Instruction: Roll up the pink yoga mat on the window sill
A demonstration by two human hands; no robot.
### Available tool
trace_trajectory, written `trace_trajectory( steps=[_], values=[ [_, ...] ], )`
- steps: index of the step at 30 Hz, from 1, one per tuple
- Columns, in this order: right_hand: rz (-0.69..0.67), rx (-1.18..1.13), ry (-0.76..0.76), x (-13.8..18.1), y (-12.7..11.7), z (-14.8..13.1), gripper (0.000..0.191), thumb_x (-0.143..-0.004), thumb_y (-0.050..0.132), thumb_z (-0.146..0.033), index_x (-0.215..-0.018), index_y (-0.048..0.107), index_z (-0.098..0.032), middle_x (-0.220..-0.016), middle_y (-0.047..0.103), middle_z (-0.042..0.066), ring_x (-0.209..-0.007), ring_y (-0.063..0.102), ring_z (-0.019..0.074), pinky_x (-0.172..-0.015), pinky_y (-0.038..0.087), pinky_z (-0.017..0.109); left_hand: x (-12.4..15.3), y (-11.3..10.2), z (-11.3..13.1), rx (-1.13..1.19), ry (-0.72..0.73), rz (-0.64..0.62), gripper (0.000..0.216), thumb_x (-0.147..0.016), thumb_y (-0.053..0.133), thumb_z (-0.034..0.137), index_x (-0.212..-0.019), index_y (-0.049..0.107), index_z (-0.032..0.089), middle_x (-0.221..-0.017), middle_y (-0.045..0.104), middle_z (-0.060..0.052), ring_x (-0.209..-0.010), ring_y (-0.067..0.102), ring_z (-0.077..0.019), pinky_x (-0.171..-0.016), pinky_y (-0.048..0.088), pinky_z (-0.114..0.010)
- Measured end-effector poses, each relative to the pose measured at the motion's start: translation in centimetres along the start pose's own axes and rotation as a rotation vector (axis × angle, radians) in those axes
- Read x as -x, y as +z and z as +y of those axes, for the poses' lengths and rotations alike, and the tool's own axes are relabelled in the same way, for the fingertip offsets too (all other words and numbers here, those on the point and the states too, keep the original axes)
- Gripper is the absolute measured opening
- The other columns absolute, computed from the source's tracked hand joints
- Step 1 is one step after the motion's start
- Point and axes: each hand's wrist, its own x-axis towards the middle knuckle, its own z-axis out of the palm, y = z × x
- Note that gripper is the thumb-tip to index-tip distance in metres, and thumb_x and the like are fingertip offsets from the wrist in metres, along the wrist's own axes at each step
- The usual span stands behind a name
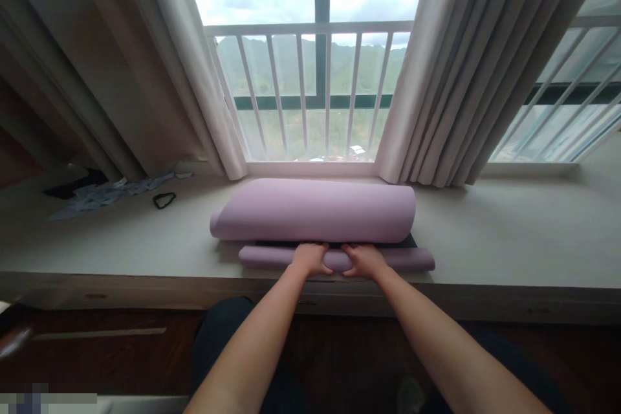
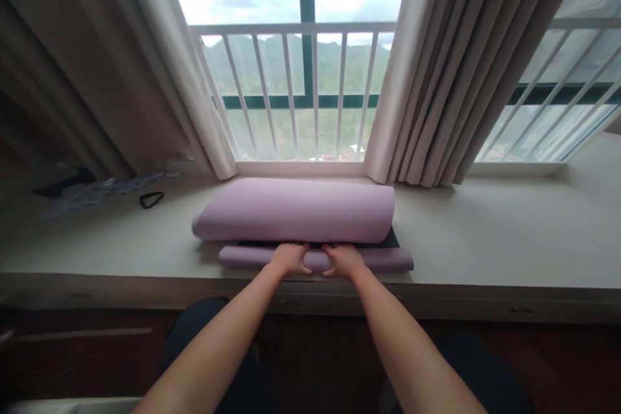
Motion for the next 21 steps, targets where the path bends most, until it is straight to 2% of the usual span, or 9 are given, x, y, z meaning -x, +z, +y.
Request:
trace_trajectory(
  steps=[4, 11, 16, 21],
  values=[
    [-0.017, 0.004, 0.011, 0.1, -0.2, 0.2, 0.077, -0.075, 0.079, -0.062, -0.139, 0.064, -0.022, -0.119, 0.075, 0.013, -0.107, 0.072, 0.0367, -0.088, 0.055, 0.041, -0.1, -0.2, 0.3, -0.048, 0.023, -0.013, 0.065, -0.063, 0.085, 0.064, -0.110, 0.072, 0.021, -0.104, 0.078, -0.016, -0.100, 0.073, -0.0440, -0.085, 0.058, -0.052],
    [-0.024, 0.028, 0.019, 0.7, -0.2, 0.8, 0.079, -0.075, 0.080, -0.063, -0.142, 0.062, -0.024, -0.125, 0.073, 0.012, -0.110, 0.071, 0.0357, -0.093, 0.054, 0.041, 0.3, 0.2, 1.1, -0.070, 0.012, 0.041, 0.071, -0.065, 0.085, 0.062, -0.121, 0.070, 0.021, -0.114, 0.076, -0.016, -0.106, 0.071, -0.0420, -0.095, 0.054, -0.055],
    [-0.037, 0.048, -0.012, 1.1, -0.7, 1.3, 0.076, -0.075, 0.080, -0.062, -0.140, 0.063, -0.024, -0.125, 0.074, 0.011, -0.111, 0.071, 0.0328, -0.089, 0.054, 0.038, -0.1, -0.6, 1.7, -0.065, 0.018, -0.031, 0.074, -0.063, 0.085, 0.064, -0.122, 0.071, 0.022, -0.114, 0.077, -0.014, -0.105, 0.071, -0.0398, -0.093, 0.055, -0.052],
    [0.007, 0.075, -0.033, 1.9, -0.8, 0.7, 0.069, -0.078, 0.076, -0.062, -0.135, 0.065, -0.024, -0.116, 0.076, 0.009, -0.103, 0.072, 0.0326, -0.081, 0.054, 0.039, -0.3, -1.5, 1.4, -0.007, 0.085, -0.126, 0.079, -0.058, 0.087, 0.065, -0.123, 0.071, 0.023, -0.130, 0.072, -0.012, -0.113, 0.068, -0.0376, -0.090, 0.058, -0.043]
  ],
)
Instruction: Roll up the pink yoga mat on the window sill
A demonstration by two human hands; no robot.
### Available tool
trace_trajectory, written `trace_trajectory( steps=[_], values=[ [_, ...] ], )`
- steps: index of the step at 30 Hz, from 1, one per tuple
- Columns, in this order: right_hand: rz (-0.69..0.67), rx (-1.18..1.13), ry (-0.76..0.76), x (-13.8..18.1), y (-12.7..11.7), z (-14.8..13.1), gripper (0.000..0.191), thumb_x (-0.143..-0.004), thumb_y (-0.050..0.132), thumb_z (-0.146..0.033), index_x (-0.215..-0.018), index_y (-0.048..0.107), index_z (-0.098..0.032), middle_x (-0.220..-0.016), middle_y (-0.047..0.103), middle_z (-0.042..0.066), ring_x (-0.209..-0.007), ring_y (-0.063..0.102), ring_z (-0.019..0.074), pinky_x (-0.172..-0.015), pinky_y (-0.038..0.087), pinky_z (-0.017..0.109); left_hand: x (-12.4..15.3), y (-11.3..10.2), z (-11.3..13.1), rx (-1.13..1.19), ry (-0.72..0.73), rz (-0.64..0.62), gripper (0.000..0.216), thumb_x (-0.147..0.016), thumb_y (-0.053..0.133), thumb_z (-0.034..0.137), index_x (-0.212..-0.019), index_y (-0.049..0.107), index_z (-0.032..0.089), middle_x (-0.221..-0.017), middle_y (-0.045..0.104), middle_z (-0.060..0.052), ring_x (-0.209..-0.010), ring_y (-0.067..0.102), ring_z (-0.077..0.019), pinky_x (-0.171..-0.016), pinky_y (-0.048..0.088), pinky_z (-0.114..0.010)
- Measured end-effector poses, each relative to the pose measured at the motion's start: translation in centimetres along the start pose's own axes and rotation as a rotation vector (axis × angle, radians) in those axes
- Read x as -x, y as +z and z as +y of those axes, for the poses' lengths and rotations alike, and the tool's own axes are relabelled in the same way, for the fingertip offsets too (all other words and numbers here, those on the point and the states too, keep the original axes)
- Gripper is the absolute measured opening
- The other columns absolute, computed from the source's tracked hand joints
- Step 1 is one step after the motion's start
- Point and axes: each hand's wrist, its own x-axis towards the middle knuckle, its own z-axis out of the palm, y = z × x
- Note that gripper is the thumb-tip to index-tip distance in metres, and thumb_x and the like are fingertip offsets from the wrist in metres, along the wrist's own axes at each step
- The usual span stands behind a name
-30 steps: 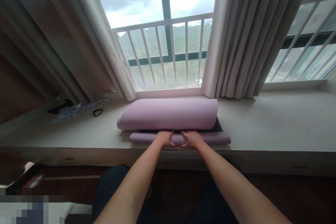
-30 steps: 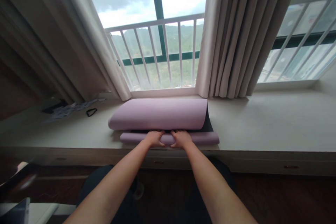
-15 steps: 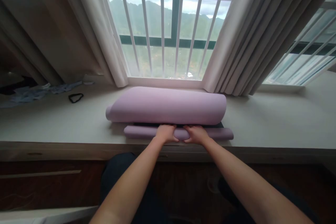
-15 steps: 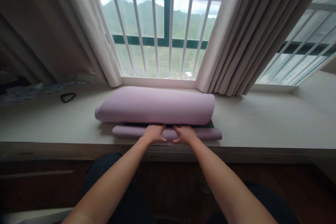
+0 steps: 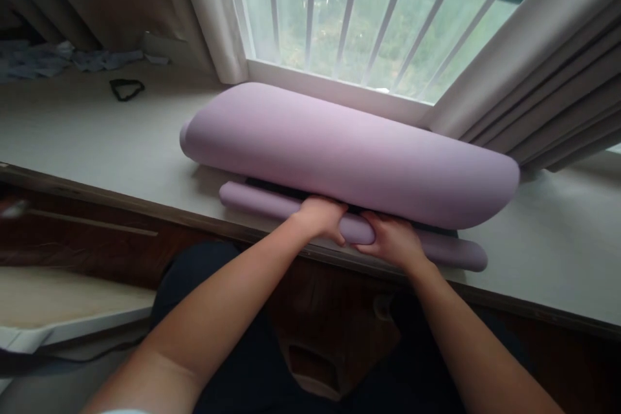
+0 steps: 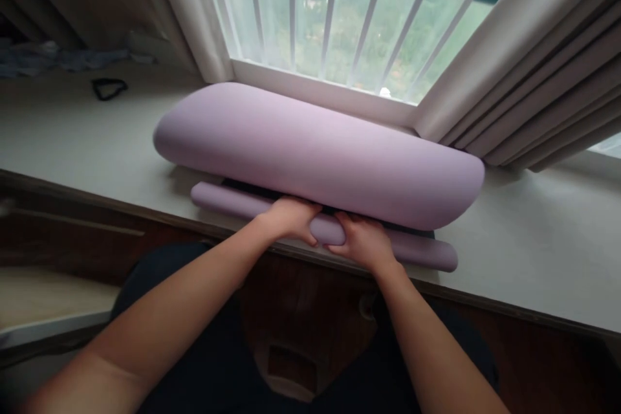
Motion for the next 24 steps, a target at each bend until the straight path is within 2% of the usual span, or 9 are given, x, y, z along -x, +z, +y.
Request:
trace_trajectory(
  steps=[3, 7, 9, 13, 17, 24],
  values=[
    [0.022, -0.022, 0.007, 0.5, -0.2, -0.2, 0.062, -0.076, 0.078, -0.060, -0.127, 0.067, -0.026, -0.110, 0.076, 0.008, -0.094, 0.072, 0.0309, -0.075, 0.052, 0.038, 0.1, -0.2, 0.1, 0.012, 0.041, -0.025, 0.072, -0.060, 0.083, 0.067, -0.117, 0.073, 0.026, -0.123, 0.075, -0.009, -0.107, 0.070, -0.0352, -0.085, 0.059, -0.041],
    [0.037, -0.040, -0.099, 0.4, -0.8, 0.1, 0.057, -0.074, 0.080, -0.060, -0.116, 0.070, -0.022, -0.119, 0.070, 0.011, -0.110, 0.066, 0.0334, -0.087, 0.052, 0.041, 0.0, -0.4, 0.3, -0.018, 0.013, -0.099, 0.069, -0.062, 0.079, 0.071, -0.117, 0.072, 0.029, -0.110, 0.078, -0.006, -0.095, 0.073, -0.0323, -0.077, 0.058, -0.039],
    [-0.008, -0.070, -0.102, 0.1, -1.2, 0.2, 0.056, -0.074, 0.080, -0.060, -0.115, 0.069, -0.022, -0.117, 0.070, 0.011, -0.106, 0.066, 0.0323, -0.083, 0.051, 0.040, 0.0, -0.4, 0.3, -0.040, -0.002, -0.135, 0.070, -0.062, 0.077, 0.074, -0.117, 0.072, 0.030, -0.108, 0.078, -0.005, -0.095, 0.074, -0.0318, -0.078, 0.058, -0.038],
    [-0.066, -0.104, -0.106, -0.3, -1.6, 0.3, 0.061, -0.076, 0.077, -0.063, -0.120, 0.067, -0.021, -0.121, 0.070, 0.013, -0.108, 0.065, 0.0347, -0.085, 0.050, 0.041, 0.2, 0.0, 0.2, -0.103, -0.034, -0.082, 0.067, -0.065, 0.073, 0.075, -0.114, 0.073, 0.028, -0.106, 0.077, -0.006, -0.095, 0.073, -0.0340, -0.082, 0.057, -0.042],
    [-0.085, -0.104, -0.125, -0.4, -1.8, 0.3, 0.069, -0.077, 0.074, -0.068, -0.128, 0.065, -0.022, -0.133, 0.067, 0.014, -0.116, 0.062, 0.0376, -0.089, 0.049, 0.042, 0.5, 0.3, 0.0, -0.103, -0.005, -0.047, 0.069, -0.067, 0.069, 0.077, -0.112, 0.074, 0.026, -0.110, 0.077, -0.009, -0.104, 0.071, -0.0383, -0.090, 0.055, -0.047],
    [-0.129, -0.186, -0.084, -0.8, -1.9, 0.7, 0.069, -0.072, 0.074, -0.076, -0.117, 0.067, -0.024, -0.112, 0.073, 0.011, -0.101, 0.066, 0.0350, -0.082, 0.049, 0.040, 0.0, 0.0, -0.2, -0.090, -0.049, -0.138, 0.077, -0.064, 0.065, 0.087, -0.112, 0.072, 0.027, -0.101, 0.075, -0.007, -0.106, 0.070, -0.0381, -0.094, 0.052, -0.045]
  ],
)
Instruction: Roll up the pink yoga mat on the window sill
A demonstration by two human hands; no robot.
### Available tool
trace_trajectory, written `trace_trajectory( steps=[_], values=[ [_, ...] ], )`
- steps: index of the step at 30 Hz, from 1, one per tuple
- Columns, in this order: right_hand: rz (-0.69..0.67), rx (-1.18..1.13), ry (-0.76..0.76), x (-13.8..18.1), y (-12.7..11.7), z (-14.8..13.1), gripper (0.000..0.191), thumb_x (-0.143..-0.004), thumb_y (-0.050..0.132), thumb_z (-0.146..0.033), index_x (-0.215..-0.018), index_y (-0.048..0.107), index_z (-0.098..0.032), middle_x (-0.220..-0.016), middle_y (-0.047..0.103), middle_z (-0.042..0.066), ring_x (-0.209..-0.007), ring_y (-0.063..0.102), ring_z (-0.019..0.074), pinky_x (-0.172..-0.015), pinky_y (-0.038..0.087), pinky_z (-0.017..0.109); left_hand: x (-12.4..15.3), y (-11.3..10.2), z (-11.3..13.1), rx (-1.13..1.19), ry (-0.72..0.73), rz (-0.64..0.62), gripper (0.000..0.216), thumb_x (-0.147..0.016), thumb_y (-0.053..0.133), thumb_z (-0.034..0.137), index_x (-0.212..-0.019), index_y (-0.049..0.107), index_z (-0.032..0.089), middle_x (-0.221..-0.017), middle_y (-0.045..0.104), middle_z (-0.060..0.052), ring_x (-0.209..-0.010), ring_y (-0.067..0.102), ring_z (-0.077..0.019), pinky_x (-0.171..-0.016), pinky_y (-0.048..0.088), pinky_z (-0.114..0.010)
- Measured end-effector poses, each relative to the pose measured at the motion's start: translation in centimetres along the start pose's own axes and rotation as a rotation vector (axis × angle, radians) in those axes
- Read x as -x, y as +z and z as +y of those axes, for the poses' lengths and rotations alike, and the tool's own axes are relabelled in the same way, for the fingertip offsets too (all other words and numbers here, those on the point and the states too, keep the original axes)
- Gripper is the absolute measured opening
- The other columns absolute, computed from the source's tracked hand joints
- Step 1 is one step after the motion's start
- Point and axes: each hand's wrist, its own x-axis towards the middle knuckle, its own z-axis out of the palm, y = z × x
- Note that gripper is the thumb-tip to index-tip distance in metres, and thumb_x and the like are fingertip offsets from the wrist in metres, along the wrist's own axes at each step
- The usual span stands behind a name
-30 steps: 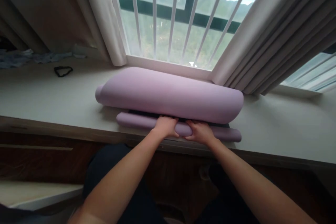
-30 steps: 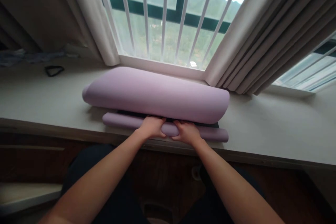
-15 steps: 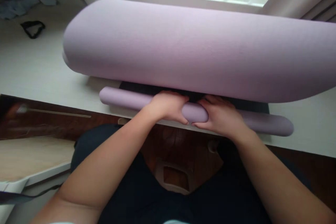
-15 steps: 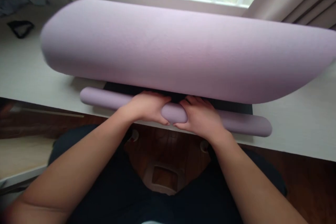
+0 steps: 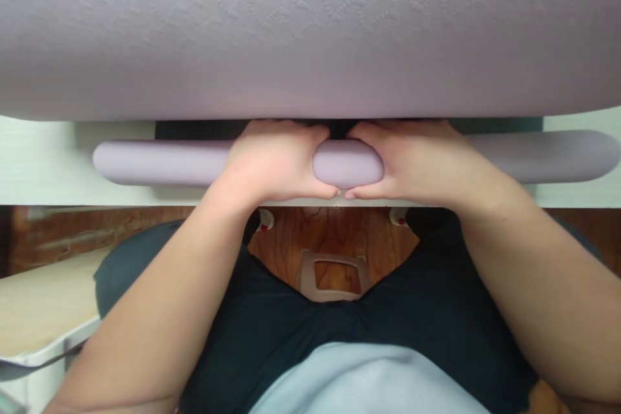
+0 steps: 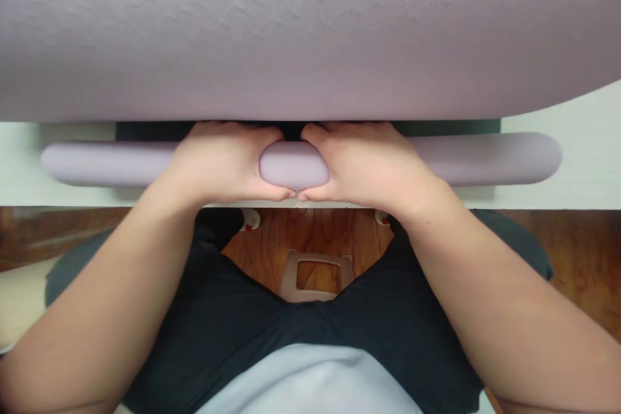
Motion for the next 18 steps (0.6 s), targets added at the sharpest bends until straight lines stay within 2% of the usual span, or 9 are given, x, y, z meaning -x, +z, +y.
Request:
trace_trajectory(
  steps=[3, 6, 11, 14, 18],
  values=[
    [0.022, -0.024, 0.032, -0.1, 0.0, 0.1, 0.079, -0.066, 0.077, -0.078, -0.122, 0.064, -0.025, -0.110, 0.072, 0.010, -0.095, 0.066, 0.0355, -0.078, 0.050, 0.041, -0.4, 0.1, -0.2, -0.001, 0.007, -0.002, 0.085, -0.059, 0.064, 0.093, -0.112, 0.071, 0.027, -0.100, 0.073, -0.006, -0.105, 0.069, -0.0384, -0.096, 0.051, -0.045],
    [0.011, -0.007, 0.063, -0.2, 0.0, 0.1, 0.084, -0.063, 0.077, -0.079, -0.124, 0.063, -0.022, -0.111, 0.072, 0.011, -0.094, 0.067, 0.0372, -0.074, 0.051, 0.042, -0.9, 0.3, -0.7, 0.034, -0.011, -0.013, 0.082, -0.059, 0.071, 0.089, -0.114, 0.070, 0.029, -0.104, 0.072, -0.005, -0.114, 0.066, -0.0390, -0.101, 0.049, -0.044],
    [0.043, -0.007, 0.056, -0.7, 0.3, 0.6, 0.075, -0.065, 0.081, -0.074, -0.119, 0.065, -0.024, -0.123, 0.066, 0.010, -0.112, 0.062, 0.0362, -0.088, 0.051, 0.044, -1.6, 0.6, -1.1, 0.071, -0.041, -0.018, 0.075, -0.061, 0.078, 0.077, -0.118, 0.070, 0.028, -0.114, 0.070, -0.005, -0.128, 0.059, -0.0390, -0.105, 0.046, -0.040],
    [0.095, -0.018, 0.035, -0.7, 0.8, 1.0, 0.075, -0.068, 0.078, -0.075, -0.123, 0.065, -0.026, -0.126, 0.065, 0.009, -0.112, 0.060, 0.0331, -0.090, 0.049, 0.042, -1.6, 0.6, -0.8, 0.072, -0.039, 0.026, 0.077, -0.061, 0.076, 0.078, -0.117, 0.070, 0.025, -0.114, 0.070, -0.006, -0.128, 0.059, -0.0394, -0.106, 0.044, -0.041],
    [0.198, -0.012, 0.029, -0.1, 1.3, 1.0, 0.076, -0.071, 0.076, -0.075, -0.128, 0.063, -0.027, -0.129, 0.065, 0.010, -0.116, 0.058, 0.0338, -0.093, 0.048, 0.042, -1.2, 0.5, -0.2, 0.047, -0.053, 0.104, 0.081, -0.060, 0.074, 0.082, -0.117, 0.070, 0.024, -0.113, 0.071, -0.007, -0.125, 0.060, -0.0381, -0.104, 0.043, -0.041]
  ],
)
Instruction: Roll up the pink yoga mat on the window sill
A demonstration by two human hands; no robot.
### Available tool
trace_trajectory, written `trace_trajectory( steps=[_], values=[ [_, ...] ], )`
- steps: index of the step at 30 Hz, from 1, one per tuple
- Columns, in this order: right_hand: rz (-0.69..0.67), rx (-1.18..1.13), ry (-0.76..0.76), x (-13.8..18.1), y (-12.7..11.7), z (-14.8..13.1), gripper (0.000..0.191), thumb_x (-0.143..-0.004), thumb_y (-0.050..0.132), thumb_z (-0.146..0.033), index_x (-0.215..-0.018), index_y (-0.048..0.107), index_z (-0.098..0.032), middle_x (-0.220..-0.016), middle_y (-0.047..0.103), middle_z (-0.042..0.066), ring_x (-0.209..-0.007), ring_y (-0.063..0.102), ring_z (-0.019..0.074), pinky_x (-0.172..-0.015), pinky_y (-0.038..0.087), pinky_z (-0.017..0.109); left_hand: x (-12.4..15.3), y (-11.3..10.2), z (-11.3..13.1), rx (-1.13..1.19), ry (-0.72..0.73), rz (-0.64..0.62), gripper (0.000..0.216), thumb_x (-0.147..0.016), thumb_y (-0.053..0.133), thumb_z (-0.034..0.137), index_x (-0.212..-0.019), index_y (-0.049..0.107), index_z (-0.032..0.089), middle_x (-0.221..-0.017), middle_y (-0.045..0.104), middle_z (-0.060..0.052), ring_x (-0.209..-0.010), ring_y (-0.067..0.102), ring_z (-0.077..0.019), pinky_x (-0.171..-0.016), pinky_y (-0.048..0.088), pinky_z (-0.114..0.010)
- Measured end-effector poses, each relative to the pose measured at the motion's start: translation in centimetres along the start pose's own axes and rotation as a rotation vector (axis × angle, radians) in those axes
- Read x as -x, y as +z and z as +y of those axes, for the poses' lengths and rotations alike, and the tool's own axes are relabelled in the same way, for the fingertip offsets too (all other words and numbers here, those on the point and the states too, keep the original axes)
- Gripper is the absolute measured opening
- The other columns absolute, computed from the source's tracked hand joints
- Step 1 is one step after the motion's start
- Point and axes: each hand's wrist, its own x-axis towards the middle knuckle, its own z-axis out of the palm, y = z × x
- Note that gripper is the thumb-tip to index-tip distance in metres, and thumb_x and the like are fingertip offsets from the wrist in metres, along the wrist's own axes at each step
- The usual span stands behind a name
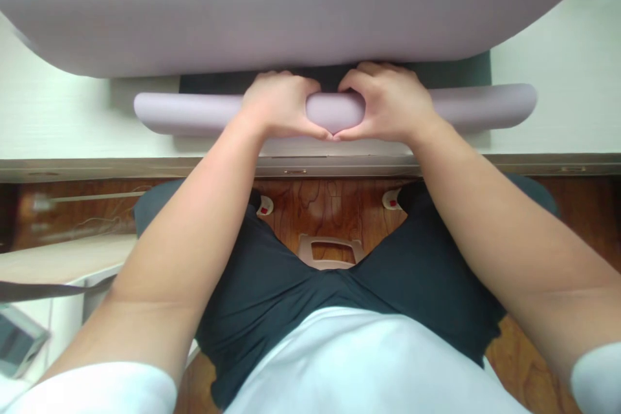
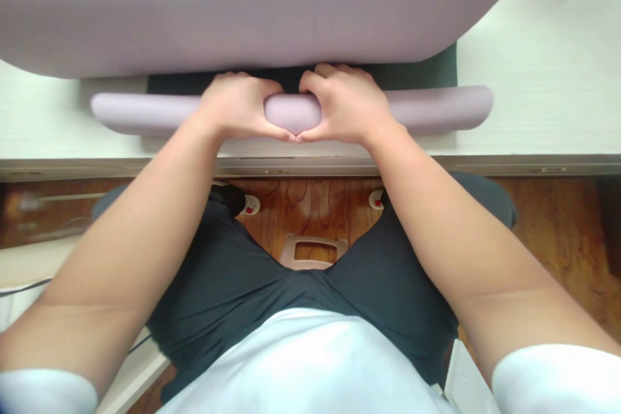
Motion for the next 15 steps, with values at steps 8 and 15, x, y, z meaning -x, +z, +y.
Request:
trace_trajectory(
  steps=[8, 15],
  values=[
    [0.106, 0.009, 0.011, 1.08, 0.11, -0.17, 0.070, -0.076, 0.070, -0.075, -0.129, 0.065, -0.029, -0.126, 0.068, 0.010, -0.122, 0.057, 0.0364, -0.093, 0.049, 0.046, 0.54, -0.11, 0.00, -0.082, 0.059, 0.110, 0.087, -0.068, 0.058, 0.095, -0.125, 0.066, 0.030, -0.124, 0.071, -0.001, -0.102, 0.056, -0.0249, -0.101, 0.043, -0.044],
    [0.115, 0.031, 0.052, 1.17, 0.71, -0.43, 0.074, -0.077, 0.071, -0.074, -0.132, 0.062, -0.026, -0.124, 0.071, 0.012, -0.115, 0.062, 0.0352, -0.094, 0.049, 0.047, 0.91, 0.20, 0.10, -0.091, 0.046, 0.132, 0.088, -0.071, 0.054, 0.096, -0.125, 0.062, 0.026, -0.131, 0.070, 0.002, -0.099, 0.047, -0.0200, -0.101, 0.041, -0.040]
  ],
)
